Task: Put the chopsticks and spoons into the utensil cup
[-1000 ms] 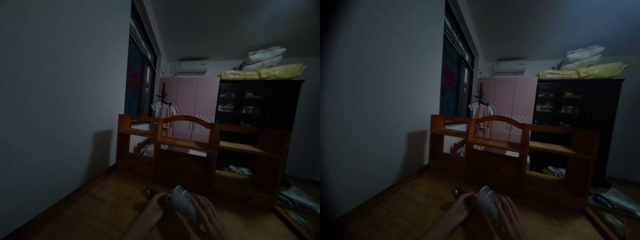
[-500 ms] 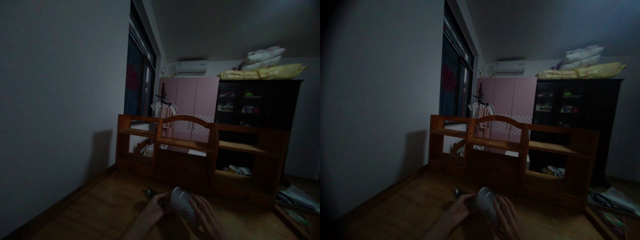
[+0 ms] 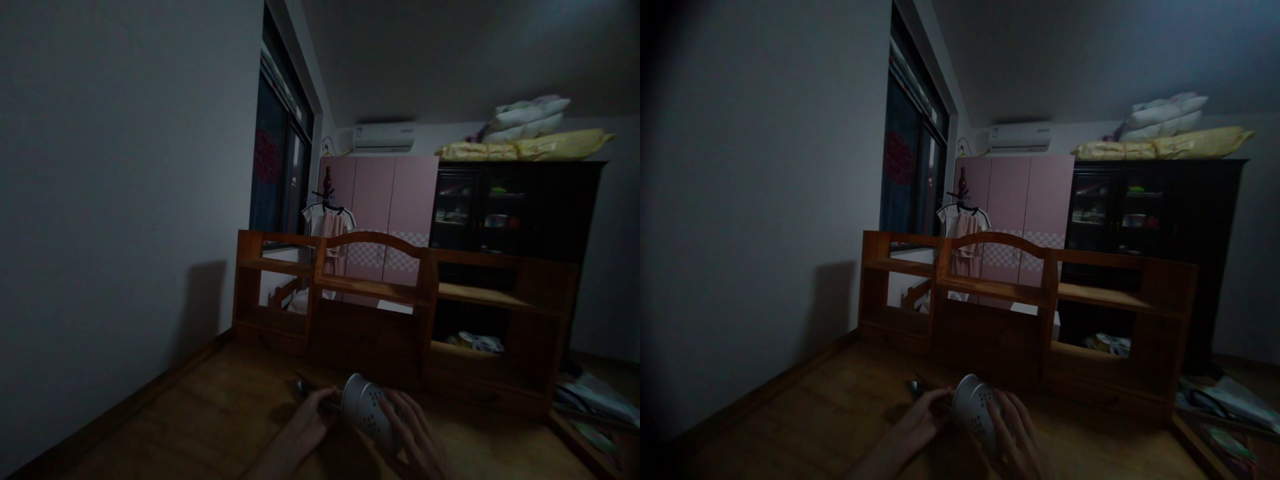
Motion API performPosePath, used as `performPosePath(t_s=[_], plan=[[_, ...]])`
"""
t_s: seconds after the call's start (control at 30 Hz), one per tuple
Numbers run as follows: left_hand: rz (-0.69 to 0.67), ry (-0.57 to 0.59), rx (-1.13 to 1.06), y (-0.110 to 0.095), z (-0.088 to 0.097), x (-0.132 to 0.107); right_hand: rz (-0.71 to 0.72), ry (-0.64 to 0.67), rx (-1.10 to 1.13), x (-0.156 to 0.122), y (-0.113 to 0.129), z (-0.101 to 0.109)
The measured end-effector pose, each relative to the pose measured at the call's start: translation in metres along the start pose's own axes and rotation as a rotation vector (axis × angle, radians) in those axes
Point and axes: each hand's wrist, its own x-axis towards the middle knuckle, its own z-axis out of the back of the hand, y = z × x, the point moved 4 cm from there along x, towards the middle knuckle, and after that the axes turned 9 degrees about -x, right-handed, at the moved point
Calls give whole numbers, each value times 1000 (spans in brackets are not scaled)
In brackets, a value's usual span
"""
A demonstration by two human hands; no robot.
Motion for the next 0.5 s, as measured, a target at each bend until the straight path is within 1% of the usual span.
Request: performPosePath(t_s=[0.17,0.33,0.5], plan=[[47,88,-44,4,-4,1,-18,2,7,2,1,1],[65,20,-76,3,-3,4,4,21,-27,-5,2,-11],[61,43,-60,1,-2,5,3,80,-38,-16,2,-28]])
